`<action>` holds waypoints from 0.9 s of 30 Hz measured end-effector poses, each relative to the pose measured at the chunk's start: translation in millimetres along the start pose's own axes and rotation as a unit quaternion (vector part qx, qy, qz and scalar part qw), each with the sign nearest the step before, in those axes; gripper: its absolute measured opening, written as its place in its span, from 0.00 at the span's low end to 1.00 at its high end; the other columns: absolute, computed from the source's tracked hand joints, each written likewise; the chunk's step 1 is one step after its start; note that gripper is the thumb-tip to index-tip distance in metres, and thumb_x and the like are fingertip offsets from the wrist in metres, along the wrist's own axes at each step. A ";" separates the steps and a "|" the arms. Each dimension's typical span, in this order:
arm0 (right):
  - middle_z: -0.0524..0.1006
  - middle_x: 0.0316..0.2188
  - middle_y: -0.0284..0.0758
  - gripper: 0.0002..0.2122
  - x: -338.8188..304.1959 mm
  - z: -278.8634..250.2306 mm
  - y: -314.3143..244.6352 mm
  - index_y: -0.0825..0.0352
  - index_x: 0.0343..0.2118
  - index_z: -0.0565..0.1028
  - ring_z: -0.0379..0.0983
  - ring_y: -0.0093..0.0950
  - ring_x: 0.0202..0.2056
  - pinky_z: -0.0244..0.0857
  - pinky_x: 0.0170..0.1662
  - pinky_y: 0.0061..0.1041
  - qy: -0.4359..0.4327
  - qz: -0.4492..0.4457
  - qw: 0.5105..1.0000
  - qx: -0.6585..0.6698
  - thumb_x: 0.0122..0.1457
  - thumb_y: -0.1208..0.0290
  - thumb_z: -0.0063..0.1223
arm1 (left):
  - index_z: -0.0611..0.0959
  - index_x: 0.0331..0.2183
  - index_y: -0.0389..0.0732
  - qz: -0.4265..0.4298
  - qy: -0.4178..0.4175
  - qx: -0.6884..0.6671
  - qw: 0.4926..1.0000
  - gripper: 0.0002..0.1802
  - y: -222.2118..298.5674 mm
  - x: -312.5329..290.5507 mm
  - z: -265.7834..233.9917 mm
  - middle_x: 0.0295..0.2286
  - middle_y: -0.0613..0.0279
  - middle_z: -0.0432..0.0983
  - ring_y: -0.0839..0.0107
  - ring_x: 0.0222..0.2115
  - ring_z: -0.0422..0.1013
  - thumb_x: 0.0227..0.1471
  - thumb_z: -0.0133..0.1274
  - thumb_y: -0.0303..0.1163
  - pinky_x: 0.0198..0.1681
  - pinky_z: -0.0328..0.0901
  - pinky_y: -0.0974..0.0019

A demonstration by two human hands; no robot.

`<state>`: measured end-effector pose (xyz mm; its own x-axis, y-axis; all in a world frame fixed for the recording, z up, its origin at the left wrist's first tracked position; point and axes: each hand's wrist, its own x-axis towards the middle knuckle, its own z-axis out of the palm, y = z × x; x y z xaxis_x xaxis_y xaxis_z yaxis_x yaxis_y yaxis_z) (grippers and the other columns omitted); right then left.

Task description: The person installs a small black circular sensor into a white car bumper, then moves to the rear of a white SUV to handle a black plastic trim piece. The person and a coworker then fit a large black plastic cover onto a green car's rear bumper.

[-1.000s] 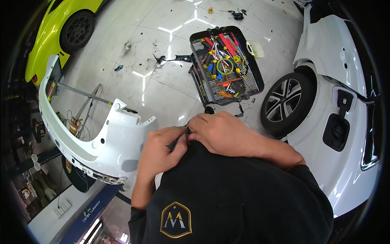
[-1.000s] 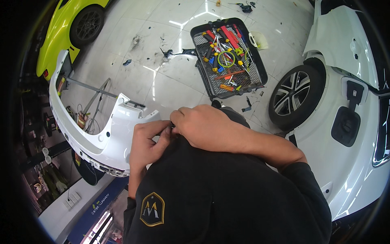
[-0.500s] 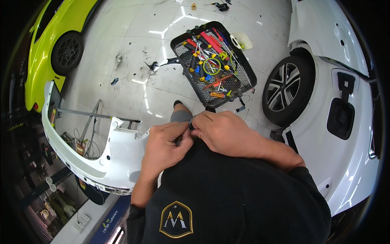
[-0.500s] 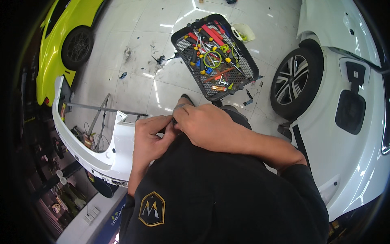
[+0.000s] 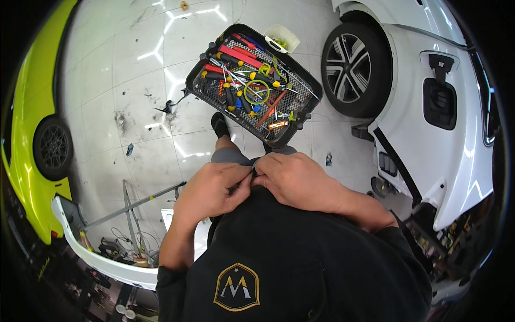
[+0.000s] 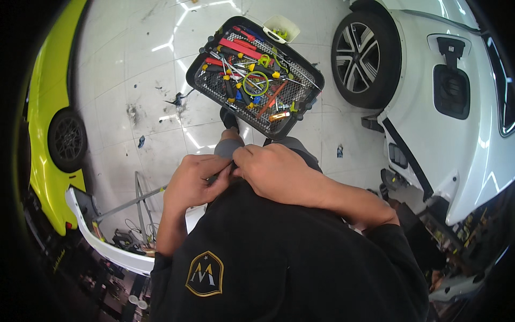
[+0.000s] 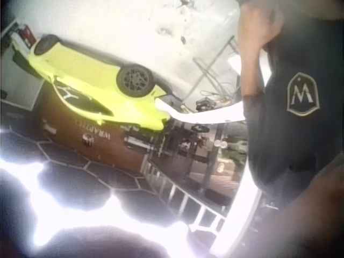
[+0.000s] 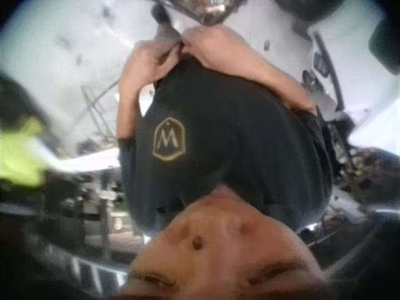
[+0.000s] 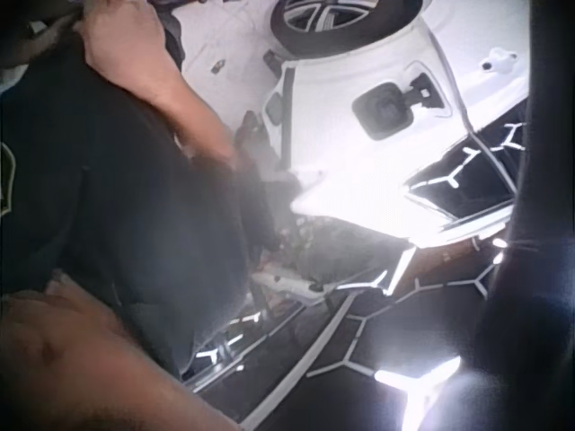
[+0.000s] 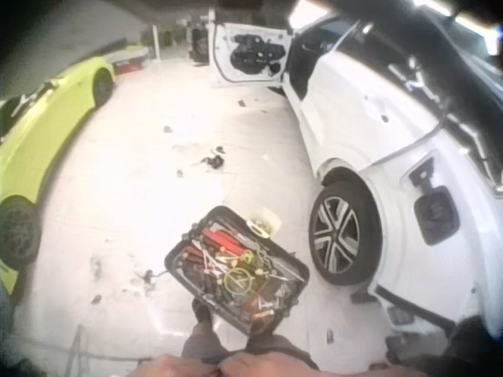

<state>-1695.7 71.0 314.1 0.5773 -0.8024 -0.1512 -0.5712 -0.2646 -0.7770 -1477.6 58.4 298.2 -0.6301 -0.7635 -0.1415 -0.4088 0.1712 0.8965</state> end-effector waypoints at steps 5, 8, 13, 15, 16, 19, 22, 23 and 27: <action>0.76 0.26 0.42 0.09 45.4 8.4 -22.9 0.70 0.32 0.71 0.76 0.43 0.29 0.70 0.31 0.40 0.024 0.084 0.996 -0.014 0.55 0.74 0.60 | 0.79 0.24 0.36 0.025 -0.057 -0.032 0.998 0.04 -35.8 19.2 -45.9 0.22 0.51 0.75 0.50 0.22 0.72 0.45 0.58 0.26 0.28 0.67 0.55; 0.76 0.26 0.44 0.08 65.7 10.1 -36.5 0.71 0.31 0.71 0.76 0.45 0.28 0.70 0.31 0.41 0.054 0.114 0.992 -0.018 0.55 0.74 0.59 | 0.78 0.24 0.35 0.049 -0.058 -0.041 0.996 0.06 -47.1 28.0 -67.1 0.20 0.51 0.74 0.50 0.22 0.72 0.45 0.57 0.26 0.27 0.66 0.55; 0.76 0.24 0.45 0.08 71.4 9.6 -52.3 0.71 0.31 0.71 0.76 0.45 0.28 0.70 0.31 0.41 0.133 0.139 0.981 0.007 0.54 0.74 0.60 | 0.77 0.24 0.34 0.054 -0.116 -0.106 0.986 0.06 -45.2 42.7 -93.4 0.20 0.50 0.73 0.50 0.22 0.71 0.47 0.56 0.26 0.28 0.65 0.55; 0.76 0.24 0.45 0.08 68.0 11.0 -51.9 0.71 0.31 0.71 0.76 0.45 0.28 0.70 0.31 0.41 0.152 0.145 0.978 0.016 0.54 0.74 0.60 | 0.77 0.24 0.34 0.070 -0.138 -0.100 0.983 0.06 -41.5 47.8 -97.4 0.20 0.50 0.73 0.50 0.22 0.71 0.47 0.55 0.26 0.28 0.65 0.55; 0.76 0.24 0.45 0.08 65.1 10.9 -51.5 0.71 0.32 0.72 0.76 0.46 0.28 0.70 0.31 0.41 0.161 0.147 0.976 0.021 0.54 0.74 0.60 | 0.77 0.24 0.34 0.086 -0.149 -0.086 0.981 0.06 -37.7 52.3 -98.8 0.20 0.51 0.73 0.51 0.23 0.71 0.48 0.55 0.26 0.29 0.65 0.54; 0.76 0.23 0.45 0.08 56.9 7.6 -48.4 0.71 0.31 0.71 0.76 0.46 0.28 0.69 0.31 0.41 0.181 0.131 0.974 0.024 0.55 0.74 0.60 | 0.77 0.24 0.34 0.105 -0.165 -0.051 0.979 0.05 -26.0 55.9 -96.1 0.20 0.51 0.72 0.51 0.23 0.71 0.48 0.54 0.25 0.29 0.65 0.54; 0.76 0.23 0.45 0.08 44.0 1.9 -45.6 0.71 0.30 0.71 0.77 0.46 0.28 0.70 0.31 0.42 0.182 0.119 0.976 0.025 0.55 0.73 0.59 | 0.76 0.24 0.35 0.110 -0.173 -0.017 0.979 0.04 -10.1 59.2 -89.1 0.20 0.51 0.72 0.50 0.23 0.71 0.47 0.54 0.24 0.29 0.66 0.54; 0.76 0.23 0.46 0.08 39.7 1.6 -44.5 0.71 0.30 0.71 0.77 0.46 0.27 0.70 0.31 0.42 0.183 0.118 0.976 0.019 0.56 0.73 0.59 | 0.76 0.24 0.35 0.108 -0.176 -0.006 0.978 0.04 -5.8 59.4 -86.3 0.20 0.51 0.72 0.50 0.23 0.71 0.47 0.54 0.24 0.29 0.66 0.54; 0.76 0.25 0.46 0.08 19.9 2.6 -36.5 0.71 0.31 0.71 0.77 0.47 0.27 0.70 0.31 0.42 0.189 0.101 0.977 -0.003 0.57 0.73 0.57 | 0.76 0.23 0.34 0.081 -0.157 0.017 0.984 0.05 8.6 60.3 -65.4 0.20 0.50 0.72 0.49 0.23 0.71 0.45 0.55 0.23 0.28 0.66 0.55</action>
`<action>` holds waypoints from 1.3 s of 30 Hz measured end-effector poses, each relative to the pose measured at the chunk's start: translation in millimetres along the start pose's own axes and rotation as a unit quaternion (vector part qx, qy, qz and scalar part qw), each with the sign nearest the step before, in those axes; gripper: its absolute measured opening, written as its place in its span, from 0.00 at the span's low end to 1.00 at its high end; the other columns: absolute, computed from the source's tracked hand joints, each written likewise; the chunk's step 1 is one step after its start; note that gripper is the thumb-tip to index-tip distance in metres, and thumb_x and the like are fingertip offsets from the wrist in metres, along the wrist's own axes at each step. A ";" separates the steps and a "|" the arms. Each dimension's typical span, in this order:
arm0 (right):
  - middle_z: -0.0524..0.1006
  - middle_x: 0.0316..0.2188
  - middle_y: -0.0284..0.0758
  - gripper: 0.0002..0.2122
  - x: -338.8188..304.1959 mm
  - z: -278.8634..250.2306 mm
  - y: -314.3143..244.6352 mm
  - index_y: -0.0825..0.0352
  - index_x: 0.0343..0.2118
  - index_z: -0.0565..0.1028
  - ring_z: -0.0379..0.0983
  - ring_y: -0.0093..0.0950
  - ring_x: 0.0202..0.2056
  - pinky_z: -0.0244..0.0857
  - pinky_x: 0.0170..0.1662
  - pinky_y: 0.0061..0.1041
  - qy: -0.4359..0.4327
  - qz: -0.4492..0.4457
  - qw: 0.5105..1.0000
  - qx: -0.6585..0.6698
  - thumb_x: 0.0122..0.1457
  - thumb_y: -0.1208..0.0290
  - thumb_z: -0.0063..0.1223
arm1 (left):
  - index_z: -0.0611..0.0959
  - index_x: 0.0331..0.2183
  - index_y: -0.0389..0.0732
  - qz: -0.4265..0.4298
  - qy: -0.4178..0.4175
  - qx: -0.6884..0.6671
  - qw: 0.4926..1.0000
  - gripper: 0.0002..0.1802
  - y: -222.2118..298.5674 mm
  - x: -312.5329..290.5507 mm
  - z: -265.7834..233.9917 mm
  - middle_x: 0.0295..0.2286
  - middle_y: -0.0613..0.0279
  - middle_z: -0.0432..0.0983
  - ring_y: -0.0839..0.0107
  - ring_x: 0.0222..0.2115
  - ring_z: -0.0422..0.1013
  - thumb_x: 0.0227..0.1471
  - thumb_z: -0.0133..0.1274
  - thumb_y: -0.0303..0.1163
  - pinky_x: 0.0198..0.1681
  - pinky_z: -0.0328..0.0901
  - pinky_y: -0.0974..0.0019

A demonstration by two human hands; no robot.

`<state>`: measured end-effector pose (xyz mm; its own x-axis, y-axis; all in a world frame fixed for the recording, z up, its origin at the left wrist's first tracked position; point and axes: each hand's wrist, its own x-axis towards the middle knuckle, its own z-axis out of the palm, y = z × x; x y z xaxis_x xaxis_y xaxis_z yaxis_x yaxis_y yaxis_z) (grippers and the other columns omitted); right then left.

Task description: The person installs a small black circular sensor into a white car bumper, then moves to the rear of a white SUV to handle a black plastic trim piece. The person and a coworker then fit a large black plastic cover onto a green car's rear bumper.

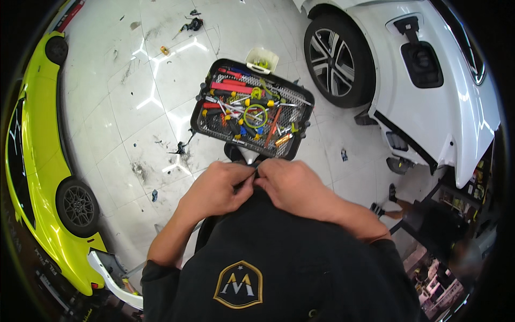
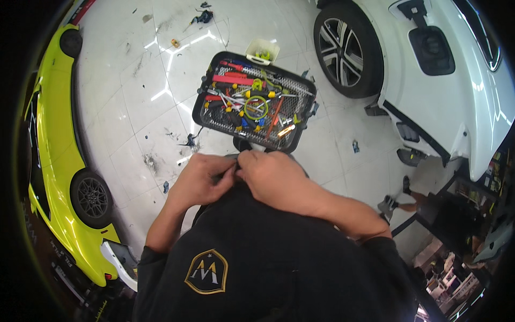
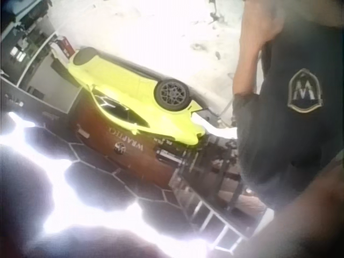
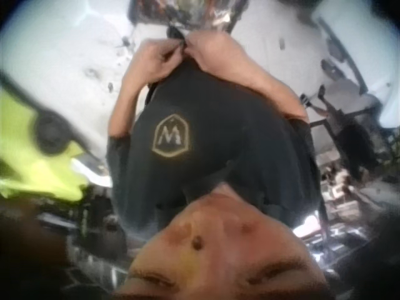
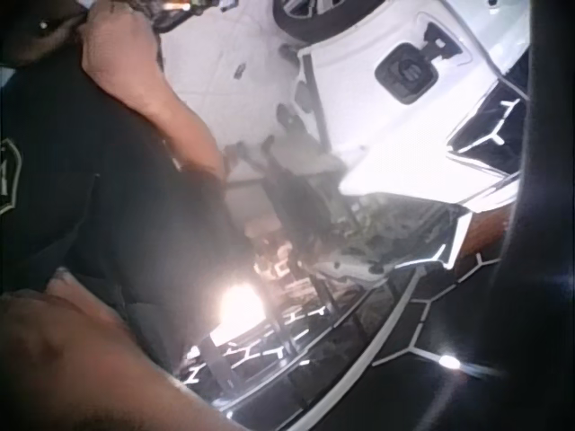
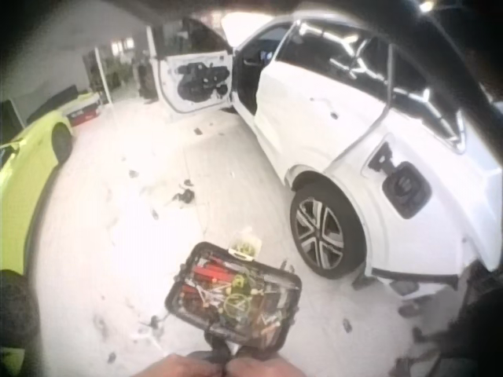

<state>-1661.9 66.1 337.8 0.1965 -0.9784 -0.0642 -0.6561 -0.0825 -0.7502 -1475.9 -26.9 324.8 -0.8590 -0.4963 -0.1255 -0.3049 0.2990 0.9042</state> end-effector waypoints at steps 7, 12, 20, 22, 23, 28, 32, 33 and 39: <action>0.75 0.26 0.43 0.08 -22.2 6.4 21.3 0.70 0.34 0.71 0.76 0.45 0.29 0.69 0.31 0.41 -0.040 -0.019 0.999 0.019 0.54 0.76 0.59 | 0.77 0.22 0.34 -0.036 0.035 0.028 0.998 0.06 12.0 -7.4 33.4 0.17 0.49 0.72 0.50 0.19 0.70 0.45 0.56 0.24 0.25 0.66 0.56; 0.76 0.27 0.41 0.08 -18.8 -1.1 14.9 0.69 0.33 0.73 0.76 0.43 0.30 0.70 0.31 0.37 0.011 -0.027 0.997 0.069 0.54 0.75 0.61 | 0.79 0.23 0.33 -0.074 0.063 -0.020 0.995 0.06 17.0 -7.6 25.5 0.14 0.51 0.70 0.57 0.14 0.67 0.49 0.56 0.25 0.22 0.62 0.62; 0.77 0.29 0.41 0.07 22.0 14.7 0.0 0.69 0.33 0.75 0.77 0.43 0.30 0.70 0.32 0.36 0.104 0.042 0.986 0.127 0.55 0.75 0.62 | 0.81 0.27 0.35 -0.032 0.046 -0.078 0.995 0.12 -7.1 7.9 -30.2 0.17 0.56 0.73 0.61 0.16 0.67 0.58 0.53 0.33 0.24 0.60 0.62; 0.77 0.30 0.43 0.07 46.8 26.0 -10.5 0.70 0.33 0.74 0.77 0.45 0.31 0.70 0.34 0.39 0.114 0.050 0.984 0.126 0.56 0.74 0.60 | 0.80 0.28 0.35 -0.025 0.025 -0.086 0.996 0.12 -32.2 4.7 -49.3 0.19 0.55 0.73 0.59 0.19 0.69 0.59 0.53 0.33 0.27 0.62 0.61; 0.77 0.30 0.43 0.07 60.4 31.8 -17.0 0.70 0.33 0.74 0.77 0.45 0.31 0.70 0.33 0.39 0.107 0.055 0.984 0.130 0.56 0.74 0.60 | 0.80 0.29 0.35 -0.019 0.013 -0.089 0.996 0.11 -43.9 4.7 -64.4 0.19 0.55 0.74 0.58 0.21 0.70 0.59 0.53 0.33 0.29 0.62 0.60; 0.78 0.28 0.43 0.07 128.8 61.0 -51.4 0.70 0.33 0.74 0.77 0.45 0.31 0.70 0.34 0.38 0.084 0.098 0.980 0.154 0.56 0.73 0.61 | 0.77 0.33 0.34 0.009 -0.090 -0.098 0.991 0.10 -88.4 -7.2 -146.1 0.25 0.49 0.72 0.49 0.28 0.70 0.62 0.49 0.32 0.34 0.63 0.56; 0.77 0.27 0.44 0.08 171.2 77.5 -79.6 0.70 0.32 0.74 0.77 0.44 0.31 0.70 0.34 0.38 0.117 0.151 0.968 0.162 0.56 0.73 0.61 | 0.74 0.35 0.34 0.045 -0.155 -0.071 0.984 0.07 -111.7 -5.3 -201.4 0.30 0.47 0.72 0.46 0.31 0.70 0.61 0.47 0.29 0.36 0.64 0.54; 0.77 0.27 0.44 0.08 178.7 78.9 -85.3 0.69 0.32 0.74 0.77 0.44 0.31 0.70 0.34 0.39 0.126 0.154 0.968 0.155 0.56 0.73 0.61 | 0.74 0.35 0.34 0.052 -0.174 -0.055 0.982 0.07 -114.6 -4.0 -211.4 0.30 0.47 0.72 0.46 0.32 0.70 0.61 0.47 0.28 0.36 0.64 0.54; 0.76 0.27 0.44 0.08 193.9 89.9 -105.0 0.69 0.32 0.71 0.76 0.46 0.30 0.68 0.32 0.42 0.165 0.154 0.972 0.068 0.56 0.74 0.59 | 0.77 0.25 0.34 0.096 -0.164 -0.024 0.982 0.04 -109.1 13.6 -236.6 0.18 0.53 0.71 0.55 0.18 0.68 0.43 0.57 0.23 0.23 0.64 0.62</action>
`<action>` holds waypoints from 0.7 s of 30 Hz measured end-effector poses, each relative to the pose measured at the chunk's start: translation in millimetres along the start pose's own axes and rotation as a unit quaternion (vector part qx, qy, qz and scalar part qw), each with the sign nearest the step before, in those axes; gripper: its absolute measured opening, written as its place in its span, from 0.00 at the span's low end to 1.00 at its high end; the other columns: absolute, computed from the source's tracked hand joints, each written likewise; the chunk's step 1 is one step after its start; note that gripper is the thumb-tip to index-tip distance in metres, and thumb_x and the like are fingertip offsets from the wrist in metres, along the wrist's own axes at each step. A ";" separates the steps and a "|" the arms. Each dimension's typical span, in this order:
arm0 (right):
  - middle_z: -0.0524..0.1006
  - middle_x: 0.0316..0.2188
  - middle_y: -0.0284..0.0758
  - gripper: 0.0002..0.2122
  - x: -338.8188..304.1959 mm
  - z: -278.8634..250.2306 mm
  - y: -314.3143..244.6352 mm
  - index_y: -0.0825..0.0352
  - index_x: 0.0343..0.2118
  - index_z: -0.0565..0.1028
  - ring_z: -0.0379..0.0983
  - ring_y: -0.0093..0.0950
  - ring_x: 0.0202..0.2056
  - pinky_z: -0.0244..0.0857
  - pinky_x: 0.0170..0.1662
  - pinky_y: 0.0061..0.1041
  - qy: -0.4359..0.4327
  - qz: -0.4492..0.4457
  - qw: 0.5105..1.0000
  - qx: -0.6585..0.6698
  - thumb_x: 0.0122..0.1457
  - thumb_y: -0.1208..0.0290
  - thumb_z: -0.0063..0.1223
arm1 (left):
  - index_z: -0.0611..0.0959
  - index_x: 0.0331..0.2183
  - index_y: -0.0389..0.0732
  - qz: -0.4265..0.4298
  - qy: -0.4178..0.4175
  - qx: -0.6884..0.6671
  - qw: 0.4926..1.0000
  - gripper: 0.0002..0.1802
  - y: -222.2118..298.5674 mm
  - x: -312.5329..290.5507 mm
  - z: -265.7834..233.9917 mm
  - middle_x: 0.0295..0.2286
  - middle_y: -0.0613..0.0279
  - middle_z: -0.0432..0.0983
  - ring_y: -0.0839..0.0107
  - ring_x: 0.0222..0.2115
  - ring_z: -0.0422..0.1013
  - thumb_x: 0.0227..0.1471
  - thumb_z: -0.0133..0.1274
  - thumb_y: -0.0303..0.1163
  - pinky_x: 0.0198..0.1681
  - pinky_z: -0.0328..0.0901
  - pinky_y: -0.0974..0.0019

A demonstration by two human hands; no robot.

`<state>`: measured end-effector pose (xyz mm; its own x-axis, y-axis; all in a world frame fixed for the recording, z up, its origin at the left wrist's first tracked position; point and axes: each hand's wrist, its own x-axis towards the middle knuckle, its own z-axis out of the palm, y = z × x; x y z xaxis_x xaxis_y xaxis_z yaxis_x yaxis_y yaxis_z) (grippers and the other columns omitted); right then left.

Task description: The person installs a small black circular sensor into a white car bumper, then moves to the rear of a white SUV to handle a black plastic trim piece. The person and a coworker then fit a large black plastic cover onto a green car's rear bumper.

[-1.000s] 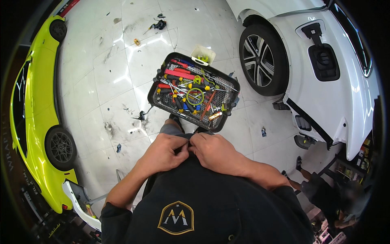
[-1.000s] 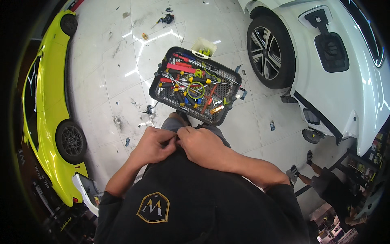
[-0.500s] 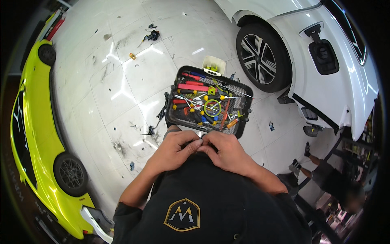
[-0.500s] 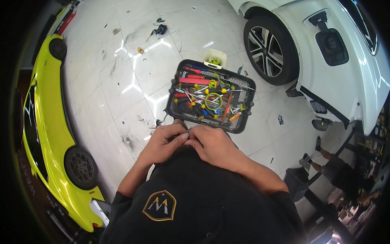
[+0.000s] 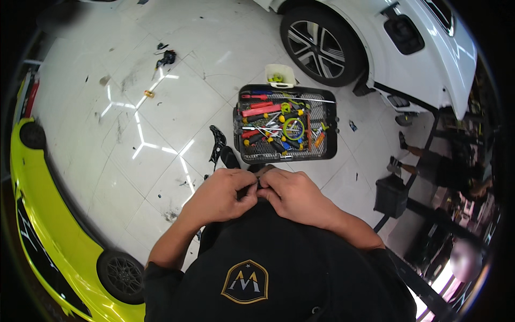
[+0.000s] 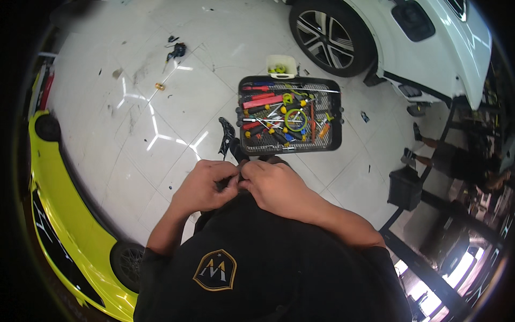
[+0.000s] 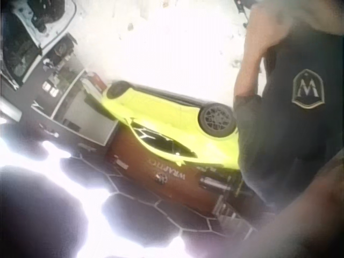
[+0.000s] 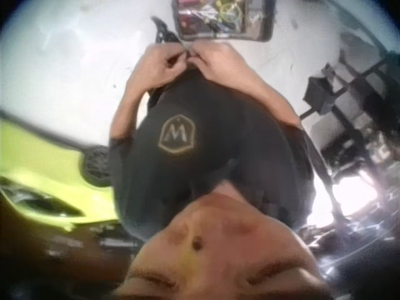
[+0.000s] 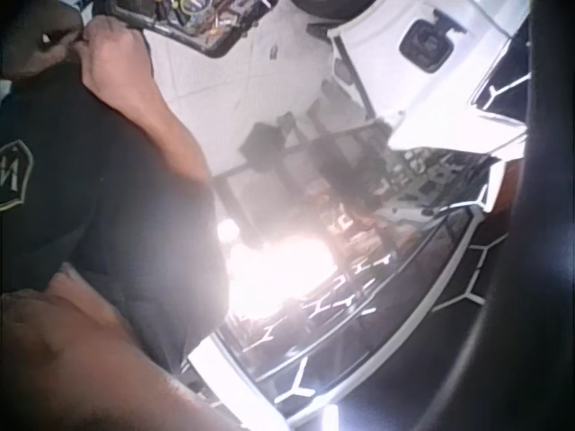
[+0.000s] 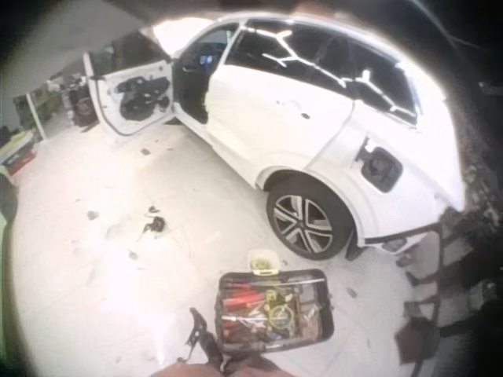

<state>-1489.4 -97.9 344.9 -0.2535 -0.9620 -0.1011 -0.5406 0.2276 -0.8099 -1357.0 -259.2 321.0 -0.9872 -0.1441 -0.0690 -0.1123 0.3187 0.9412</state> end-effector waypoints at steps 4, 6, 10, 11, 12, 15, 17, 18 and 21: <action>0.76 0.27 0.43 0.08 -13.8 -1.0 -0.8 0.69 0.31 0.71 0.76 0.45 0.30 0.69 0.31 0.40 0.021 0.009 0.999 -0.044 0.55 0.74 0.60 | 0.79 0.24 0.33 -0.018 -0.027 0.008 0.999 0.03 8.9 10.8 5.3 0.17 0.55 0.72 0.64 0.16 0.67 0.42 0.58 0.21 0.22 0.62 0.65; 0.76 0.27 0.42 0.08 -18.2 -1.6 1.2 0.69 0.32 0.71 0.76 0.44 0.29 0.69 0.30 0.38 0.039 0.008 0.999 -0.005 0.55 0.75 0.61 | 0.80 0.24 0.33 -0.022 -0.023 0.007 0.999 0.03 15.1 12.2 5.4 0.17 0.55 0.72 0.68 0.16 0.67 0.42 0.58 0.21 0.22 0.62 0.66; 0.76 0.26 0.40 0.08 -27.1 0.8 12.8 0.68 0.32 0.73 0.76 0.41 0.28 0.68 0.30 0.34 0.077 0.000 0.987 0.139 0.54 0.74 0.63 | 0.79 0.25 0.33 -0.053 -0.050 -0.086 0.994 0.04 17.5 7.6 7.6 0.18 0.56 0.73 0.68 0.18 0.72 0.46 0.57 0.24 0.24 0.64 0.67; 0.76 0.26 0.39 0.09 -27.7 3.5 15.8 0.68 0.32 0.73 0.75 0.41 0.27 0.68 0.30 0.33 0.088 -0.001 0.982 0.169 0.54 0.74 0.64 | 0.79 0.26 0.32 -0.057 -0.046 -0.142 0.987 0.04 16.2 7.2 10.5 0.18 0.56 0.73 0.70 0.18 0.72 0.48 0.56 0.24 0.24 0.64 0.68; 0.77 0.26 0.38 0.08 -26.7 3.9 16.9 0.68 0.31 0.74 0.76 0.38 0.27 0.69 0.30 0.31 0.092 0.007 0.979 0.184 0.53 0.75 0.64 | 0.79 0.26 0.32 -0.061 -0.042 -0.198 0.977 0.04 14.9 6.9 11.5 0.18 0.56 0.73 0.72 0.19 0.72 0.49 0.55 0.24 0.24 0.63 0.68; 0.78 0.26 0.36 0.07 -21.9 2.5 15.9 0.69 0.30 0.75 0.76 0.32 0.26 0.69 0.30 0.27 0.102 0.017 0.976 0.194 0.53 0.75 0.65 | 0.80 0.28 0.31 -0.062 -0.052 -0.165 0.983 0.06 14.0 6.3 5.4 0.19 0.55 0.74 0.68 0.20 0.72 0.52 0.52 0.24 0.25 0.64 0.67; 0.78 0.26 0.37 0.08 -16.6 2.8 14.6 0.69 0.31 0.75 0.76 0.33 0.26 0.69 0.30 0.28 0.094 0.020 0.982 0.163 0.53 0.75 0.65 | 0.80 0.28 0.32 -0.037 -0.074 -0.105 0.991 0.06 16.2 10.3 -9.1 0.20 0.54 0.74 0.63 0.21 0.73 0.51 0.52 0.26 0.26 0.65 0.65; 0.78 0.26 0.38 0.08 -11.5 3.2 13.8 0.69 0.31 0.75 0.76 0.35 0.27 0.69 0.30 0.29 0.100 0.020 0.983 0.150 0.53 0.75 0.64 | 0.80 0.28 0.32 -0.025 -0.085 -0.077 0.993 0.07 16.1 14.1 -16.7 0.20 0.53 0.75 0.61 0.22 0.74 0.51 0.52 0.26 0.27 0.65 0.64; 0.77 0.27 0.39 0.08 10.6 10.0 8.2 0.69 0.32 0.74 0.76 0.39 0.28 0.69 0.31 0.32 0.111 0.023 0.988 0.110 0.53 0.76 0.64 | 0.79 0.24 0.33 0.029 -0.081 0.022 0.996 0.05 7.1 29.8 -37.5 0.16 0.55 0.70 0.58 0.18 0.70 0.47 0.55 0.26 0.24 0.64 0.62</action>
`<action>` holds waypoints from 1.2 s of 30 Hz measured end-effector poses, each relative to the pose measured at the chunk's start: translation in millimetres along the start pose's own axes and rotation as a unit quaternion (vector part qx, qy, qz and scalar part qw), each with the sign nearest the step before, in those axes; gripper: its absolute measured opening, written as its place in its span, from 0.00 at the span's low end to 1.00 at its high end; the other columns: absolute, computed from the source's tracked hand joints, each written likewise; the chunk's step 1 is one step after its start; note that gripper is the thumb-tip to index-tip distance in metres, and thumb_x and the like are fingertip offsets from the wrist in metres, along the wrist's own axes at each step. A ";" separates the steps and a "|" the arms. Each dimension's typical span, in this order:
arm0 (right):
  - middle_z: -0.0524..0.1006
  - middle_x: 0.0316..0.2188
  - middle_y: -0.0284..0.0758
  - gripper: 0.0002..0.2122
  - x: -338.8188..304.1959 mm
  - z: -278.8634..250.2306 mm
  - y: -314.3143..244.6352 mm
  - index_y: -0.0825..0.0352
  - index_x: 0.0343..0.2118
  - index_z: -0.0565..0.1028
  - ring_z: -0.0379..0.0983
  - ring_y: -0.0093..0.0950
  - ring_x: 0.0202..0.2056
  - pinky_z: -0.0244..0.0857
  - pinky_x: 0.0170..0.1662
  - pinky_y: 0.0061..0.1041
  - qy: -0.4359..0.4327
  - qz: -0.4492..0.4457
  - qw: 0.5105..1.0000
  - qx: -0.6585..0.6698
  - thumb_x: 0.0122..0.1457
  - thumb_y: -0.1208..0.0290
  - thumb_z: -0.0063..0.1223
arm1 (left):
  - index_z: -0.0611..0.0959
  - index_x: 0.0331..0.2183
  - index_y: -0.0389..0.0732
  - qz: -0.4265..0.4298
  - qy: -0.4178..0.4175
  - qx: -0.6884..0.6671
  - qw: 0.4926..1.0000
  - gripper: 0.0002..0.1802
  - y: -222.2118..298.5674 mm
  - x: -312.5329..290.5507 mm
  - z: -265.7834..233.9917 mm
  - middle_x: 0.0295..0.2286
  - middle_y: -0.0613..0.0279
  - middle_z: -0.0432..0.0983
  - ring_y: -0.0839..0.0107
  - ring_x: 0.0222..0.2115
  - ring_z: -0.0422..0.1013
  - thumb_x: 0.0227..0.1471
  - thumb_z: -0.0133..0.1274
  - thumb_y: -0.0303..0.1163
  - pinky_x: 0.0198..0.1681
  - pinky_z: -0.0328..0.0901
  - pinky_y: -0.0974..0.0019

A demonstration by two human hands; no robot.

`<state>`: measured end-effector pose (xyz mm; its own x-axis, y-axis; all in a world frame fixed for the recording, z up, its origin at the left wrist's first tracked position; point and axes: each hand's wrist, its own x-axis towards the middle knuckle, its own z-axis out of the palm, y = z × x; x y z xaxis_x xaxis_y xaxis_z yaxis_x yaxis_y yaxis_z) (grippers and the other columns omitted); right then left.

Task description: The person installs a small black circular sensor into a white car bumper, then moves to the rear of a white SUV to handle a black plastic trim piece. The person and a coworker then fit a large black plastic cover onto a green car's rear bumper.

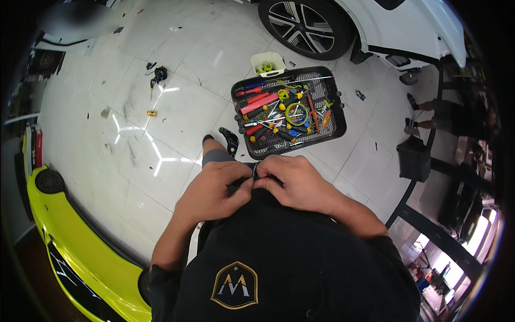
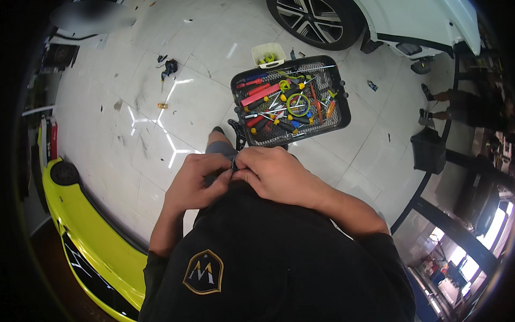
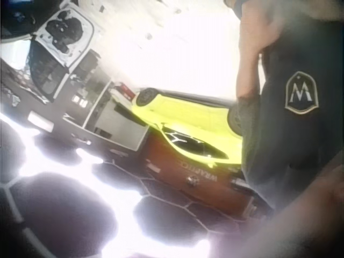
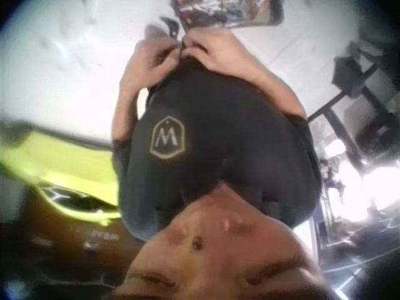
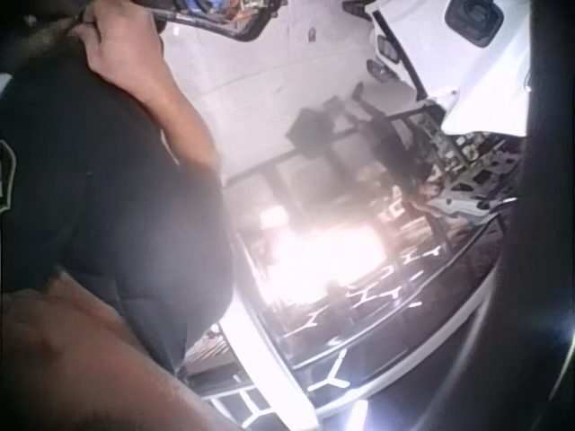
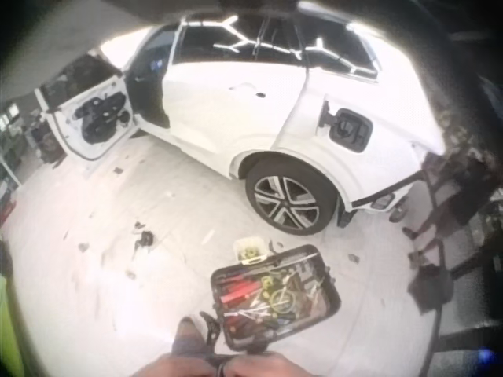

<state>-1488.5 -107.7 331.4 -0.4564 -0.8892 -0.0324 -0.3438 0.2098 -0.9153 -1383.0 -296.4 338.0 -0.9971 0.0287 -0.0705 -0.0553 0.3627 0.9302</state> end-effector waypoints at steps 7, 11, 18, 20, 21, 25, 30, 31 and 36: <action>0.76 0.27 0.40 0.07 69.7 49.9 -24.1 0.71 0.33 0.74 0.76 0.43 0.30 0.70 0.33 0.36 0.005 0.029 0.994 -0.110 0.54 0.77 0.61 | 0.78 0.21 0.33 0.014 -0.182 0.040 0.982 0.07 -51.1 28.2 -98.2 0.16 0.53 0.72 0.53 0.19 0.71 0.41 0.57 0.27 0.25 0.66 0.58; 0.75 0.26 0.42 0.07 109.9 82.6 -40.8 0.70 0.31 0.72 0.76 0.43 0.29 0.70 0.31 0.39 0.053 0.063 0.991 -0.105 0.54 0.75 0.60 | 0.75 0.20 0.33 0.021 -0.193 -0.031 0.981 0.06 -87.4 26.2 -141.1 0.15 0.57 0.69 0.65 0.17 0.71 0.42 0.55 0.23 0.22 0.65 0.61; 0.75 0.25 0.39 0.07 147.1 114.6 -71.8 0.67 0.32 0.73 0.75 0.39 0.27 0.67 0.29 0.34 0.192 0.079 0.978 -0.017 0.55 0.75 0.61 | 0.73 0.22 0.34 -0.177 -0.227 -0.359 0.888 0.11 -106.5 16.0 -175.4 0.19 0.61 0.71 0.73 0.19 0.74 0.56 0.45 0.25 0.23 0.72 0.70; 0.75 0.25 0.38 0.07 150.7 122.4 -81.1 0.67 0.32 0.73 0.74 0.38 0.26 0.67 0.29 0.32 0.241 0.095 0.966 0.008 0.56 0.74 0.62 | 0.73 0.23 0.33 -0.137 -0.236 -0.380 0.884 0.13 -107.7 18.3 -184.9 0.20 0.60 0.72 0.72 0.19 0.74 0.59 0.43 0.28 0.22 0.72 0.70; 0.75 0.25 0.38 0.07 151.5 123.1 -84.2 0.67 0.32 0.73 0.73 0.38 0.25 0.66 0.29 0.32 0.244 0.114 0.963 0.020 0.56 0.74 0.62 | 0.73 0.23 0.33 -0.120 -0.238 -0.391 0.881 0.15 -107.9 18.0 -188.8 0.20 0.60 0.72 0.72 0.19 0.74 0.60 0.42 0.29 0.22 0.71 0.70; 0.74 0.25 0.38 0.08 154.2 121.8 -90.9 0.67 0.31 0.73 0.72 0.38 0.25 0.66 0.29 0.31 0.249 0.157 0.955 0.022 0.56 0.73 0.62 | 0.76 0.29 0.31 0.016 -0.217 -0.203 0.955 0.13 -92.7 31.4 -212.0 0.22 0.60 0.74 0.72 0.20 0.75 0.60 0.45 0.31 0.24 0.70 0.70; 0.74 0.26 0.37 0.09 149.6 118.6 -91.7 0.68 0.32 0.72 0.72 0.36 0.26 0.65 0.30 0.30 0.234 0.130 0.963 -0.009 0.56 0.73 0.63 | 0.77 0.32 0.33 0.055 -0.272 -0.081 0.957 0.07 -79.0 41.6 -219.5 0.23 0.55 0.72 0.71 0.20 0.71 0.53 0.51 0.27 0.24 0.66 0.67; 0.75 0.26 0.35 0.09 147.1 117.8 -89.8 0.68 0.32 0.72 0.72 0.34 0.25 0.66 0.30 0.28 0.234 0.124 0.964 -0.009 0.55 0.74 0.63 | 0.77 0.32 0.33 0.040 -0.281 -0.103 0.953 0.06 -78.1 41.3 -216.7 0.23 0.56 0.71 0.71 0.19 0.70 0.52 0.52 0.27 0.24 0.65 0.67; 0.76 0.28 0.35 0.09 127.4 99.0 -85.9 0.68 0.34 0.73 0.74 0.35 0.28 0.67 0.32 0.28 0.242 0.085 0.966 0.000 0.55 0.76 0.64 | 0.76 0.31 0.33 0.034 -0.270 -0.115 0.955 0.06 -67.1 44.5 -196.2 0.22 0.57 0.70 0.72 0.19 0.69 0.51 0.52 0.26 0.23 0.63 0.70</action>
<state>-1435.8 -279.3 366.1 -0.8370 -0.5471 0.0084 -0.2288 0.3361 -0.9136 -1433.9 -502.2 343.1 -0.8303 0.5432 -0.1249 -0.0636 0.1303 0.9894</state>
